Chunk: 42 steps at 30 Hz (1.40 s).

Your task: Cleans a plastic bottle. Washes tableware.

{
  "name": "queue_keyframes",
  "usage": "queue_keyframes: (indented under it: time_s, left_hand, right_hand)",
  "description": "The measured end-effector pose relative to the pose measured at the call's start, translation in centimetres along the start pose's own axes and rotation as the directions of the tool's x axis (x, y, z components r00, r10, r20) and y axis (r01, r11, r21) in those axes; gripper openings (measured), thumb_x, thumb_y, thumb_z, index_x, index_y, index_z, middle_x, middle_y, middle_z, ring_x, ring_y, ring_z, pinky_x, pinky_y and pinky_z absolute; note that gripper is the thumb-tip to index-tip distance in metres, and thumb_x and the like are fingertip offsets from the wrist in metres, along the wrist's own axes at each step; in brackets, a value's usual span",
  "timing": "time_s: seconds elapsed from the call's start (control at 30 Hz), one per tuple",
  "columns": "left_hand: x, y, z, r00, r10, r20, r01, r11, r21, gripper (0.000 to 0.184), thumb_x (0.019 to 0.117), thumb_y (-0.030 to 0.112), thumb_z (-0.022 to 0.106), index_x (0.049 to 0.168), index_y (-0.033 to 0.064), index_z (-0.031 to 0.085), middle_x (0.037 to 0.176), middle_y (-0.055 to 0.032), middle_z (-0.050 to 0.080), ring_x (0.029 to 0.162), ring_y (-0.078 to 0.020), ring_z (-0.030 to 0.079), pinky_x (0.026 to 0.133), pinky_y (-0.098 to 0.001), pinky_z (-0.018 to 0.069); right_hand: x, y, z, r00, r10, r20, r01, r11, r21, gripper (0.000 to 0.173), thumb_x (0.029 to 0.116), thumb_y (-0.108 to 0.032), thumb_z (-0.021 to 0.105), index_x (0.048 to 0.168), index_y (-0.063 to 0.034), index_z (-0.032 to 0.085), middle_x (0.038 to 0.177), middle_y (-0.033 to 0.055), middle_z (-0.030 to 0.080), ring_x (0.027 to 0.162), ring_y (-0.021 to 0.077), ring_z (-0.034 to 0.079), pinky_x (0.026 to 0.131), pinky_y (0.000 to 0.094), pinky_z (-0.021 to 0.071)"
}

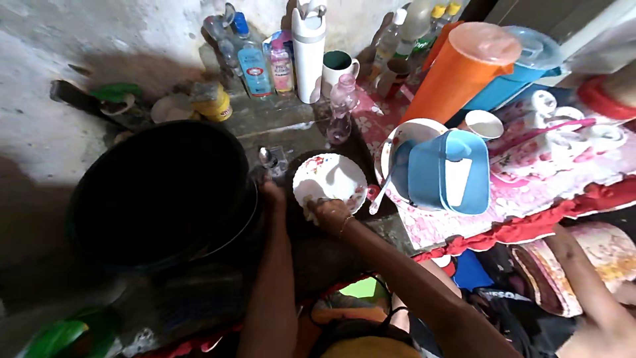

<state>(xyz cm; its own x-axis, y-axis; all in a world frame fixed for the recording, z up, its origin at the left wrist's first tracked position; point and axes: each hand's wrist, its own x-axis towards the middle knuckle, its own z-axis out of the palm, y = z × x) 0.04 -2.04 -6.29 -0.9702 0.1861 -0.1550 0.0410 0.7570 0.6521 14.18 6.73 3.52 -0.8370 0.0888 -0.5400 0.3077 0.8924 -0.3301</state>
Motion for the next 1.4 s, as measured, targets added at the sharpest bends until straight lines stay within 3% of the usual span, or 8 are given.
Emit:
queue_keyframes:
  time_s: [0.33,0.6,0.73,0.87,1.07,1.23,1.3,1.4]
  left_hand:
    - [0.4,2.6,-1.9,0.942,-0.130,0.309,0.078,0.981,0.175,0.036,0.1037,0.018,0.058,0.131,-0.0049,0.060,0.133,-0.0304,0.060,0.128,-0.0447,0.057,0.107,-0.0603,0.0436]
    - [0.4,3.5,-3.3,0.902,-0.145,0.407,-0.011,0.934,0.358,0.043,0.1057,0.012,0.053,0.141,-0.0119,0.048,0.143,-0.0328,0.052,0.136,-0.0440,0.050,0.113,-0.0557,0.0394]
    - [-1.3,3.7,-4.8,0.941,-0.024,0.337,-0.064,0.966,0.249,0.039,0.1058,0.007,0.050,0.142,-0.0075,0.050,0.141,-0.0313,0.055,0.135,-0.0431,0.052,0.114,-0.0541,0.0390]
    - [-5.7,4.4,-7.1,0.873,0.244,0.423,-0.269,0.963,-0.001,0.035,0.1093,0.007,0.038,0.133,-0.0111,0.057,0.130,-0.0302,0.062,0.125,-0.0391,0.060,0.110,-0.0496,0.0431]
    - [-9.4,6.1,-7.5,0.865,0.141,0.481,-0.120,0.990,-0.074,0.037,0.1097,0.006,0.036,0.139,-0.0102,0.052,0.132,-0.0292,0.060,0.122,-0.0362,0.060,0.107,-0.0459,0.0453]
    - [-9.9,6.4,-5.9,0.891,0.087,0.445,-0.017,0.987,-0.159,0.035,0.1089,0.003,0.033,0.135,-0.0094,0.054,0.120,-0.0257,0.062,0.100,-0.0289,0.063,0.092,-0.0411,0.0503]
    - [-9.6,6.7,-5.8,0.891,0.035,0.453,0.051,0.983,-0.177,0.038,0.1099,0.004,0.034,0.141,-0.0096,0.049,0.129,-0.0286,0.060,0.109,-0.0322,0.062,0.098,-0.0430,0.0492]
    - [-9.5,6.5,-5.5,0.876,0.037,0.480,0.025,0.992,-0.122,0.034,0.1103,0.005,0.033,0.133,-0.0099,0.054,0.114,-0.0239,0.061,0.092,-0.0258,0.059,0.085,-0.0391,0.0492]
  right_hand:
    - [0.2,2.4,0.6,0.972,0.172,-0.158,-0.094,0.908,0.407,0.057,0.0989,-0.034,0.067,0.144,-0.0003,0.055,0.141,0.0254,0.057,0.133,0.0378,0.056,0.112,0.0524,0.0420]
    - [1.0,3.2,1.6,0.913,0.280,-0.297,0.024,0.689,0.725,0.049,0.0889,-0.012,0.074,0.133,0.0044,0.060,0.127,0.0256,0.065,0.121,0.0346,0.062,0.106,0.0491,0.0463]
    - [2.2,2.9,1.7,0.816,0.225,-0.533,0.295,0.630,0.718,0.055,0.0769,-0.003,0.078,0.128,0.0114,0.062,0.130,0.0298,0.062,0.122,0.0343,0.060,0.107,0.0437,0.0467]
    - [3.8,2.2,-0.5,0.767,0.164,-0.620,0.414,0.611,0.674,0.079,0.0756,0.004,0.078,0.148,0.0042,0.047,0.156,0.0290,0.039,0.143,0.0375,0.044,0.116,0.0463,0.0402]
    - [6.0,2.4,-1.9,0.752,0.266,-0.602,0.377,0.576,0.725,0.047,0.0842,0.008,0.073,0.130,0.0086,0.059,0.121,0.0274,0.067,0.114,0.0350,0.065,0.102,0.0486,0.0505]
    - [6.8,0.2,-0.7,0.682,0.535,-0.499,0.484,0.182,0.856,0.036,0.0944,0.005,0.064,0.130,0.0098,0.057,0.114,0.0232,0.066,0.098,0.0228,0.064,0.088,0.0386,0.0543]
    - [6.3,0.3,-0.5,0.784,0.404,-0.470,0.406,0.239,0.882,0.060,0.0903,0.010,0.064,0.145,0.0072,0.042,0.131,0.0269,0.059,0.115,0.0282,0.062,0.099,0.0408,0.0518]
    - [6.0,1.8,-0.7,0.813,0.333,-0.477,0.300,0.462,0.834,0.064,0.0871,0.008,0.069,0.145,0.0096,0.042,0.132,0.0297,0.060,0.121,0.0334,0.061,0.106,0.0437,0.0487]
